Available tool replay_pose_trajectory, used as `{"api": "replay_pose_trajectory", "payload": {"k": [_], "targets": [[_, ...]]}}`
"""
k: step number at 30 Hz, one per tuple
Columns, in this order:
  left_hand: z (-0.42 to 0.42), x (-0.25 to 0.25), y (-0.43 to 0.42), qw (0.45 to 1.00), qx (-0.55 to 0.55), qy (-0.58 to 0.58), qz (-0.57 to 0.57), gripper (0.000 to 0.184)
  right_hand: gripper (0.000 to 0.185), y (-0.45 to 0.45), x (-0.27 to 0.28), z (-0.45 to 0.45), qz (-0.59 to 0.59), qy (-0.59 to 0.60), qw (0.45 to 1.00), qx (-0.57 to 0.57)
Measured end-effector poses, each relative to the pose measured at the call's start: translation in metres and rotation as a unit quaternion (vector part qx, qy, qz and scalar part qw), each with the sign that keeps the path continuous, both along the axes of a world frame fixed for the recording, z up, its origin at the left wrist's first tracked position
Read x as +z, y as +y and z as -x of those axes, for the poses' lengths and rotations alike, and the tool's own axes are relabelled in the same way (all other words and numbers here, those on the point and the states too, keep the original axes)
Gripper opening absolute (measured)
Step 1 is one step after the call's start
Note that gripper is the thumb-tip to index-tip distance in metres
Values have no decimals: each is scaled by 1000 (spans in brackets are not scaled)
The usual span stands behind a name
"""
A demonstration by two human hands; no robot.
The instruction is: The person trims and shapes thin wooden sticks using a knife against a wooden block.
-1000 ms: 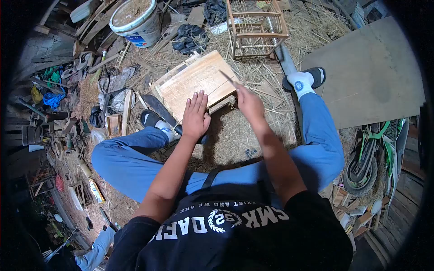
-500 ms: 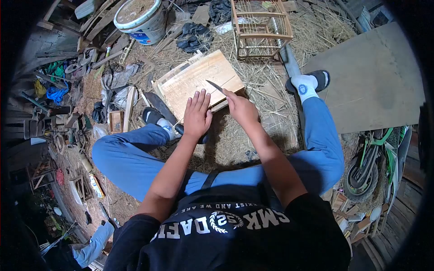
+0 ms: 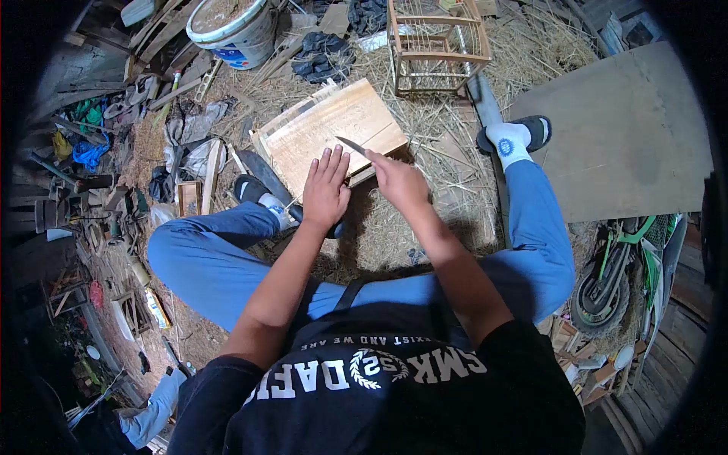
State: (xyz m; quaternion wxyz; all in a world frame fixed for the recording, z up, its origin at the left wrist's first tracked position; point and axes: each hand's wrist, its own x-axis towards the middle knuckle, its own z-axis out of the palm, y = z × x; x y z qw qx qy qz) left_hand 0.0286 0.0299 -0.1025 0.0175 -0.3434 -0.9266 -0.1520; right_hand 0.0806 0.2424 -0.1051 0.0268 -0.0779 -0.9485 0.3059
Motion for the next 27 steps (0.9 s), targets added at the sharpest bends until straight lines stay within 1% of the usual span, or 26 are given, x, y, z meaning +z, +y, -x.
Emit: {"api": "replay_pose_trajectory", "payload": {"k": [1,3,4,5,7,8,9,11,12,13,15,17,19,21,23,24,25,27], "targets": [[-1,0,-1,1000,-2,-4,0,73,33,3,-1,1,2,-2,1000,-2],[2,0,-2,1000,-3,-6,3,73,35,24,-2,12,52,-47,990,-119],[0,0,-2,1000,-2,-4,3,74,36,34,-3,14,13,0,996,-94],[0,0,-2,1000,-3,-1,3,74,36,27,-5,11,14,1,995,-95],[1,1,-1,1000,-3,-2,-1,73,34,8,3,2,12,-39,999,-28],[1,1,0,1000,0,-5,-3,73,34,1,-4,-4,11,26,1000,-5],[0,1,0,1000,-2,-6,-4,73,34,7,0,-3,10,25,1000,-7],[2,1,-2,1000,-5,-14,0,73,34,27,9,10,53,-52,993,-90],[-1,0,-4,1000,-4,-16,2,73,34,28,-15,11,12,63,995,-77],[-1,0,-3,1000,-1,-11,7,73,34,21,-13,7,13,63,995,-77],[3,0,1,1000,-1,-3,7,73,32,2,-6,-4,7,33,999,-9],[2,-1,-2,1000,-3,-8,5,72,32,7,-3,-4,-10,27,1000,0],[2,0,0,1000,-2,-5,6,72,32,35,-8,11,25,27,993,-116],[-1,0,-3,1000,-3,-4,8,72,33,28,-2,7,19,48,993,-103],[0,-4,-1,1000,1,-4,-5,73,32,4,13,-6,18,-58,998,-5],[-1,-4,-1,1000,-5,-4,-5,73,32,0,11,-12,19,28,999,-6],[-1,-4,-2,1000,-5,-4,-2,73,32,10,9,-7,18,30,999,-11],[3,-4,-3,1000,-8,-3,2,74,32,39,7,5,35,-13,991,-130]]}}
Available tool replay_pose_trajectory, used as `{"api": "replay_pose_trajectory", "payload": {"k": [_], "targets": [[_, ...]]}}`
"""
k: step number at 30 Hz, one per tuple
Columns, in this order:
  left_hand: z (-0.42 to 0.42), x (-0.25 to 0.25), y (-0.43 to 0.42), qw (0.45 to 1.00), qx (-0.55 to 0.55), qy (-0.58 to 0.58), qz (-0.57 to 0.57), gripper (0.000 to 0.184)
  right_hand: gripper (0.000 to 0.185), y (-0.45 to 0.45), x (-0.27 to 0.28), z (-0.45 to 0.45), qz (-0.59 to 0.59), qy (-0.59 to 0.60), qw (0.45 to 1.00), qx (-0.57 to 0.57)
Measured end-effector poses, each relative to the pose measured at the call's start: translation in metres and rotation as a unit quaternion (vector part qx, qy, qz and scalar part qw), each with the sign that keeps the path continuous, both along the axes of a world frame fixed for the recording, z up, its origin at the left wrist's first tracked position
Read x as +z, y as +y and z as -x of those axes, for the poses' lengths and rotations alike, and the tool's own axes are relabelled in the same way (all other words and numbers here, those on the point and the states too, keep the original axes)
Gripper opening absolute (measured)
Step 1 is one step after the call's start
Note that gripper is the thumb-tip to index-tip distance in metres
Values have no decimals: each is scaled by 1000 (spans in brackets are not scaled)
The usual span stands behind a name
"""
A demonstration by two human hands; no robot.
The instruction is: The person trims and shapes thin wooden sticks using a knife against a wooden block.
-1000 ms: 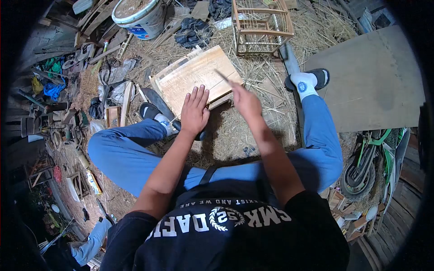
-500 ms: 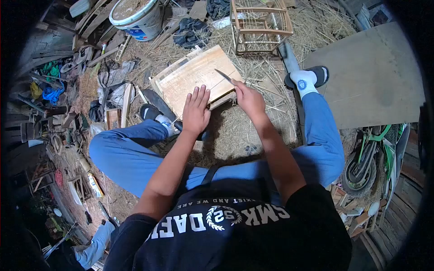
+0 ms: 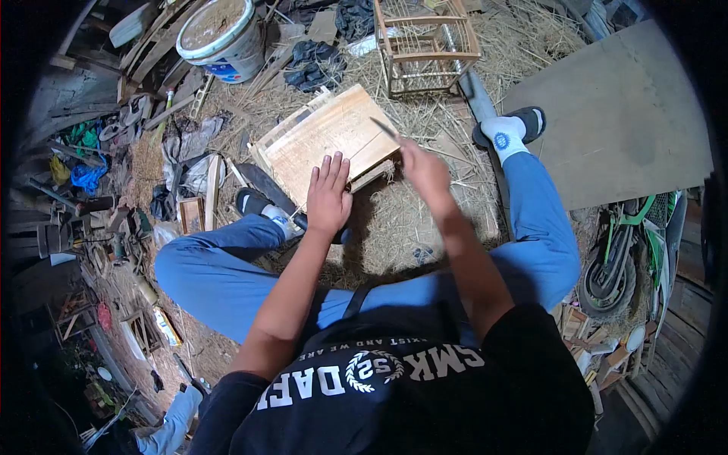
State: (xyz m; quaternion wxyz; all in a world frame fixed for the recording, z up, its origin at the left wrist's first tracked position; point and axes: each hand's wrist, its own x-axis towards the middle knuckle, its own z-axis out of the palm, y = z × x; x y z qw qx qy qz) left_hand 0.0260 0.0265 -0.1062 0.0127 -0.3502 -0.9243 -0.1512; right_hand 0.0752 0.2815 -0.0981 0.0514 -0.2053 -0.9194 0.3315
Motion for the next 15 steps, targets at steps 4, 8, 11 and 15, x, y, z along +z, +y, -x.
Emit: {"api": "replay_pose_trajectory", "payload": {"k": [4,8,11,15], "targets": [[-2,0,3,1000,10,-1,-6,73,30,-28,0,-18,-10,-23,992,124],[-1,1,2,1000,6,-1,-11,73,30,5,-1,2,13,-53,998,-7],[-3,1,4,1000,14,11,1,73,32,-5,-13,-4,-1,1,1000,30],[-2,-1,5,1000,17,9,-1,73,33,-31,-3,-11,-46,-58,993,94]]}}
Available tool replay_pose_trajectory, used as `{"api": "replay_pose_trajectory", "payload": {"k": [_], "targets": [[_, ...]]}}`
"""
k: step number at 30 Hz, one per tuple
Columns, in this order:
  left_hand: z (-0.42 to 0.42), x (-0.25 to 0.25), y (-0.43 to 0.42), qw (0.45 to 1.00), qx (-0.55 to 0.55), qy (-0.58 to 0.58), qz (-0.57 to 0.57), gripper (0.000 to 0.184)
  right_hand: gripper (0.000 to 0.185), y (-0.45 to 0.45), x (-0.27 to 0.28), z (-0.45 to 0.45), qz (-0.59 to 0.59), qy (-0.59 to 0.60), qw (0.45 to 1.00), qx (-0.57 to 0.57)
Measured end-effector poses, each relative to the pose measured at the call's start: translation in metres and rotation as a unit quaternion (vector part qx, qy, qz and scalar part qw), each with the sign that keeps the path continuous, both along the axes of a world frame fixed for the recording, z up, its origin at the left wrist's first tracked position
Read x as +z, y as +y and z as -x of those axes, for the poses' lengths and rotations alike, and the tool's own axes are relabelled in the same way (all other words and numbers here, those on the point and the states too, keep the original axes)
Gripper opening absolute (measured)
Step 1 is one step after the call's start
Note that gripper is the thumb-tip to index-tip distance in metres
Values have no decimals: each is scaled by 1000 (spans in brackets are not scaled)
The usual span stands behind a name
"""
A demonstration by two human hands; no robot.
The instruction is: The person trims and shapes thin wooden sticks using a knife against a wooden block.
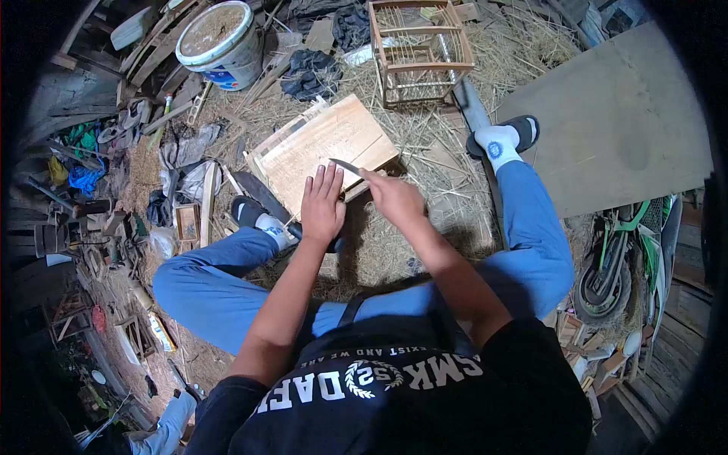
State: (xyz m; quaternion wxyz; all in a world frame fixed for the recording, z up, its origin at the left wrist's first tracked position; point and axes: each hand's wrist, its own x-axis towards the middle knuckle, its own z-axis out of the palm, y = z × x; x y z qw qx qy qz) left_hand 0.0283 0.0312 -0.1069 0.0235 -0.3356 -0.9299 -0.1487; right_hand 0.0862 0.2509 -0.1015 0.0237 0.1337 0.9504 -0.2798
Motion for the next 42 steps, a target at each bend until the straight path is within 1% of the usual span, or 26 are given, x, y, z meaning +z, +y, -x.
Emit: {"api": "replay_pose_trajectory", "payload": {"k": [1,2,3,5,6,8,9,11,12,14,19,21,22,24,25,26,27,29,32,33,35,36,37,39,40,42], "targets": [[1,1,0,1000,-4,-4,-1,74,34,1,-5,2,-5,1,1000,-2],[1,2,-2,1000,-8,-8,-2,74,34,25,-35,10,10,-12,998,-55],[0,2,-3,1000,-7,-5,-1,74,34,44,-17,10,11,30,993,-112],[-1,2,-2,1000,-4,-5,-4,74,33,61,-22,-2,15,5,993,-118],[0,2,0,1000,-9,-1,-7,74,33,55,-15,-4,12,9,992,-123],[-1,1,-1,1000,-2,0,-17,73,33,21,4,-9,96,4,975,-201],[-1,0,0,1000,-2,-2,-18,73,33,11,7,-6,95,3,975,-201],[0,0,-1,1000,2,-11,-19,73,32,-5,9,1,66,56,994,-66],[1,0,-1,1000,2,-13,-18,73,32,-10,4,3,67,54,994,-66],[0,1,0,1000,2,-12,-16,74,32,-18,-6,2,43,43,998,-26],[1,1,0,1000,-4,-13,-17,75,31,-1,-10,9,41,43,998,-31],[2,2,-1,1000,-2,-15,-13,75,31,-2,-11,10,38,98,992,-63],[1,2,-1,1000,-4,-17,-17,75,31,-2,-12,10,39,97,992,-64],[3,2,-1,1000,-9,-19,-19,76,32,-2,-14,10,5,94,994,-53],[3,1,-1,1000,-11,-20,-19,76,33,-3,0,12,-10,91,995,-49],[2,0,-3,1000,-11,-22,-18,75,35,12,15,19,56,-33,993,-94],[2,0,-4,1000,-10,-21,-16,75,33,12,9,22,2,107,989,-98],[1,-1,-3,999,-15,-20,-27,76,33,3,-2,12,-15,51,998,-21],[2,2,-2,999,-17,-21,-19,77,32,-2,-11,2,-23,56,998,-7],[2,2,-1,999,-17,-21,-20,77,31,12,-15,11,9,14,997,-80],[2,2,-2,1000,-18,-21,-14,78,30,37,-15,20,13,97,987,-125],[3,2,-2,1000,-20,-19,-14,78,30,35,-10,19,45,86,986,-137],[2,1,-1,1000,-18,-15,-12,77,30,28,1,14,46,85,986,-137],[-1,0,-2,1000,-11,-13,-10,77,30,9,19,6,107,19,985,-131],[0,1,-2,1000,-15,-11,-15,77,33,-1,10,7,106,68,988,-89],[0,1,-2,1000,-17,-10,-18,77,33,-15,2,3,91,61,992,-64]]}}
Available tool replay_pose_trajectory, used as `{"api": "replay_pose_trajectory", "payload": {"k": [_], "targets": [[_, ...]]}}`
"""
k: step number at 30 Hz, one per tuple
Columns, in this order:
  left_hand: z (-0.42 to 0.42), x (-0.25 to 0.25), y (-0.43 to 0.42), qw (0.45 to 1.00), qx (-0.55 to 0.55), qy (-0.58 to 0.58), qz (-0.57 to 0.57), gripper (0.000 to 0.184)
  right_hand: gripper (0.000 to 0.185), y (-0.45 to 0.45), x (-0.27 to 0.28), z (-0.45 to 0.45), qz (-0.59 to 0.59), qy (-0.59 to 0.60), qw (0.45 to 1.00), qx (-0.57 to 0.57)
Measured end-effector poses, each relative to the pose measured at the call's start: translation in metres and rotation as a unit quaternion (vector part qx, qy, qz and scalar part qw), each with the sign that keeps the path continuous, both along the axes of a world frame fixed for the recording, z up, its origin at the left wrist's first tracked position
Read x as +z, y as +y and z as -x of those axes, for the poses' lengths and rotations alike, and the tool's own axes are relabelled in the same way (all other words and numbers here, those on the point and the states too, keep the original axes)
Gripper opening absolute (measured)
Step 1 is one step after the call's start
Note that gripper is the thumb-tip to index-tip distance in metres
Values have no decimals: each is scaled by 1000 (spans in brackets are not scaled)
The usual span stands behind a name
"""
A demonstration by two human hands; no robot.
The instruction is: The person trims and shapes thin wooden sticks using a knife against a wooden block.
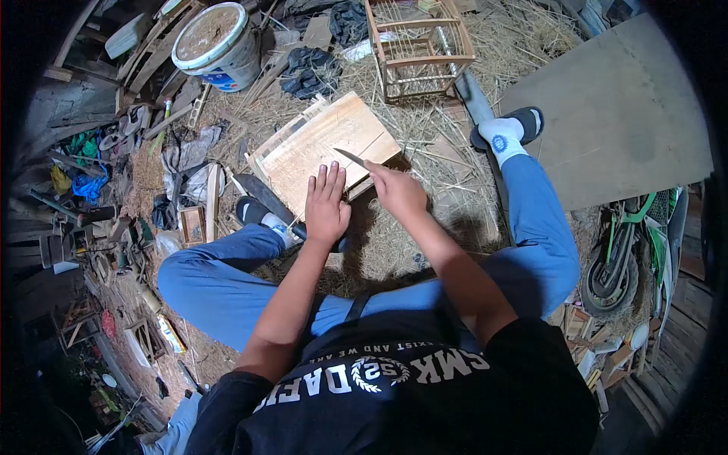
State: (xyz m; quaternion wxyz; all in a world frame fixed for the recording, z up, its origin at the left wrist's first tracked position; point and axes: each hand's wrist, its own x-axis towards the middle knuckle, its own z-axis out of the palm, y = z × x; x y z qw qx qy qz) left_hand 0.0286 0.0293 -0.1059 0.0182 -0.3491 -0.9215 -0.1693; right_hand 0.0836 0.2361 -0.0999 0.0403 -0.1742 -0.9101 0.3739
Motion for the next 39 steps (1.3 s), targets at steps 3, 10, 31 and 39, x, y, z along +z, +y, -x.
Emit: {"api": "replay_pose_trajectory", "payload": {"k": [3,10,31,39], "targets": [[0,1,0,1000,1,0,-5,77,32,-6,-2,0,-17,4,999,27],[-3,3,1,1000,-2,-9,-13,82,31,-4,-7,-1,-10,-3,1000,28],[1,-3,0,1000,-7,-6,-8,81,31,19,-6,2,-39,8,999,-9],[0,0,0,1000,-3,2,-4,79,32,21,5,11,-58,-10,998,-32]]}}
